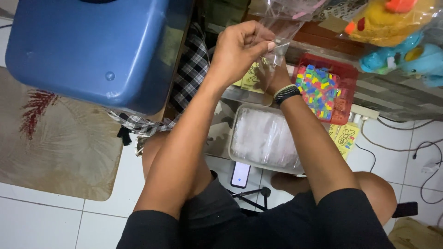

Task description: The person places small yellow drawing cards into plastic bags and adds small multicolored plastic pieces by hand.

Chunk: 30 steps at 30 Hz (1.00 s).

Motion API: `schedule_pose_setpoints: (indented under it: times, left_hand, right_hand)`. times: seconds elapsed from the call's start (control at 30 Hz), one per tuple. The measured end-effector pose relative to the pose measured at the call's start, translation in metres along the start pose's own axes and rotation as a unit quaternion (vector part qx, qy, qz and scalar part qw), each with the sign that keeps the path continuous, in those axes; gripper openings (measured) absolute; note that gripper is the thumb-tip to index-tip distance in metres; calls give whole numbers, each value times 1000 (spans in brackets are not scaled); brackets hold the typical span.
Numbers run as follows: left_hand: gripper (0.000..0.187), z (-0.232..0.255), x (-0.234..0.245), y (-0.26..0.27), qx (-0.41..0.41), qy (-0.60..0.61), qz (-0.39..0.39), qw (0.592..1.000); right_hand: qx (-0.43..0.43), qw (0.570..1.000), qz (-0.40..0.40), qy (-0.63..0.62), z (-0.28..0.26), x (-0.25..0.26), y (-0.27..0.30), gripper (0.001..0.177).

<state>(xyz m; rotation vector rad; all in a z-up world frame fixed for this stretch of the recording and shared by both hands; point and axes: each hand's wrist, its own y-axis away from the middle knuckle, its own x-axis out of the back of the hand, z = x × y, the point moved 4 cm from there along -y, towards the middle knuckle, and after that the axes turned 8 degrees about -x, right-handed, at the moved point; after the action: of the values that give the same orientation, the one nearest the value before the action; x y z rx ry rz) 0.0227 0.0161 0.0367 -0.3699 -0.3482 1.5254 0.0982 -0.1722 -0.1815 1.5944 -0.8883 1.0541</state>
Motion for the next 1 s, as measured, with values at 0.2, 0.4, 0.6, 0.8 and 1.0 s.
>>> schedule_pose_setpoints:
  times: [0.2,0.4,0.6,0.8,1.0]
  left_hand:
    - [4,1,0,-2,-10,-4,0,1000]
    - [7,-9,-5,-3,25,41,2,999]
    - [5,-8,-17,-2,22,-7,-30,999]
    - [3,-21,-36,5,114,-10,-56,992]
    - [5,-24,-53,13,180,-7,-63,982]
  right_hand:
    - [107,979,173,-12,-31,62,53,8]
    - [223,879,399,134,-6,112,130,26]
    - [155,934,321,-19,40,141,191,22]
    - [-8,907,276,-317,62,172,222,25]
    - [9,834,357,-421,137,164,204,22]
